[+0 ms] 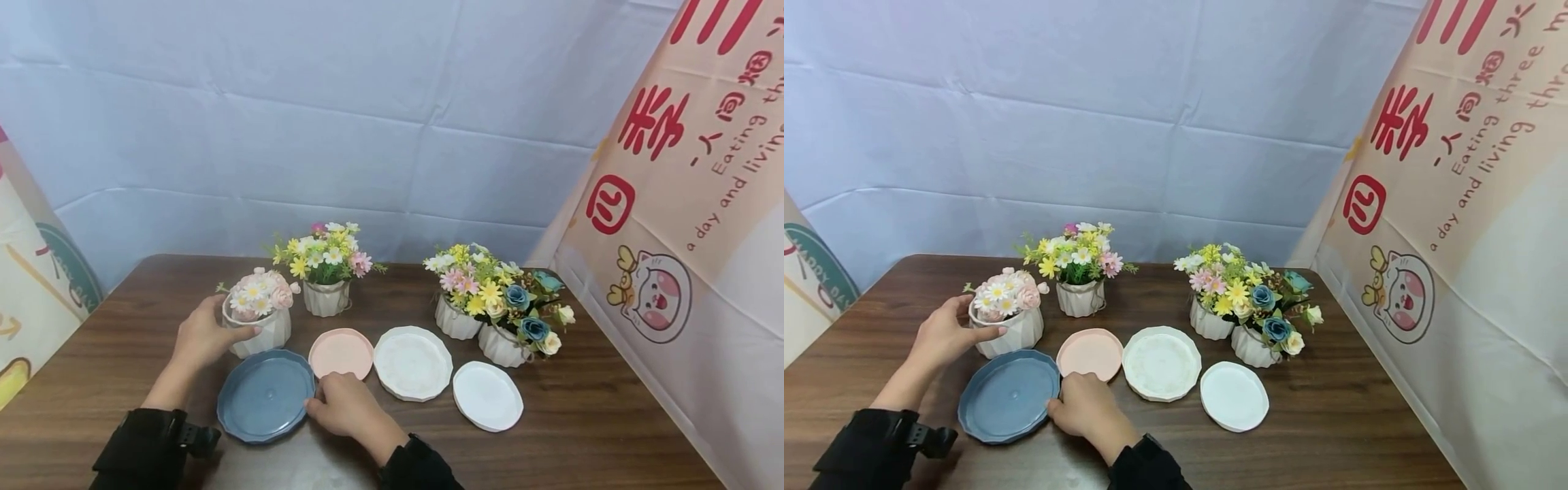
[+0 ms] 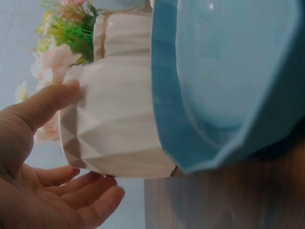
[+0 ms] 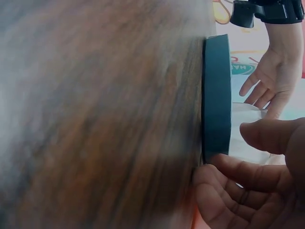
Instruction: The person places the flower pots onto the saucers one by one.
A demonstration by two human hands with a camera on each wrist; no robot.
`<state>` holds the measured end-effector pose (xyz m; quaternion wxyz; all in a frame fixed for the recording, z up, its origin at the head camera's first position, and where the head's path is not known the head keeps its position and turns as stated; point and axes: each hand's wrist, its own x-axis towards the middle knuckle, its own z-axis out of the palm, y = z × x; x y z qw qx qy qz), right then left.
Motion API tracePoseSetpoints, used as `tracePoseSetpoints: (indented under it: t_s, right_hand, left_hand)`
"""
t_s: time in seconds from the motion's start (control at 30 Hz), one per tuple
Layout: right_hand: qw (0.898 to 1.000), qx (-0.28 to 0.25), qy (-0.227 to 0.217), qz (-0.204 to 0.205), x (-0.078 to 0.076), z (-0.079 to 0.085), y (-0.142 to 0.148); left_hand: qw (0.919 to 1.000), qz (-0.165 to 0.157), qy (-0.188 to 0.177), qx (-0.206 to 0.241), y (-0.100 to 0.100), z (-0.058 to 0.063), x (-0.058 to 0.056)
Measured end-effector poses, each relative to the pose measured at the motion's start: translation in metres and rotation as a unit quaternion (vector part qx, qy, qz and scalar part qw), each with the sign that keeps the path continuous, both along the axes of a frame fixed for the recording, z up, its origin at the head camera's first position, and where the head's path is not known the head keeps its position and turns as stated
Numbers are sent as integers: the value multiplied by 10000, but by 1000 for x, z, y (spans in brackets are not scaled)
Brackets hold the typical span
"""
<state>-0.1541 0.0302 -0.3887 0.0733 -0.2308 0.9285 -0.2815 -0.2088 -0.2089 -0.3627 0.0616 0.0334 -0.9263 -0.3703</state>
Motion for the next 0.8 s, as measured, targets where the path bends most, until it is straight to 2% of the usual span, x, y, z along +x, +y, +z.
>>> tracePoseSetpoints:
  t_s: [0.13,0.4,0.53,0.8]
  right_hand:
    - [9997,148,-44,-191,-1,-2,-5]
    - [9975,385,36,-587,-3,-6,-11]
    - [9973,340,-173,-630,-4,-5,-12]
    - [9927,-111,-779,-909,-2,-3,-15]
  left_hand:
    - [9998,-145,-132,9,-6,-3,-1]
    - [9985,-465,101,-279,-17,-7,-8]
    - [9982,-511,54,-310,-19,-7,-11]
    - [9979,-502,-210,-356,-20,-3,-13]
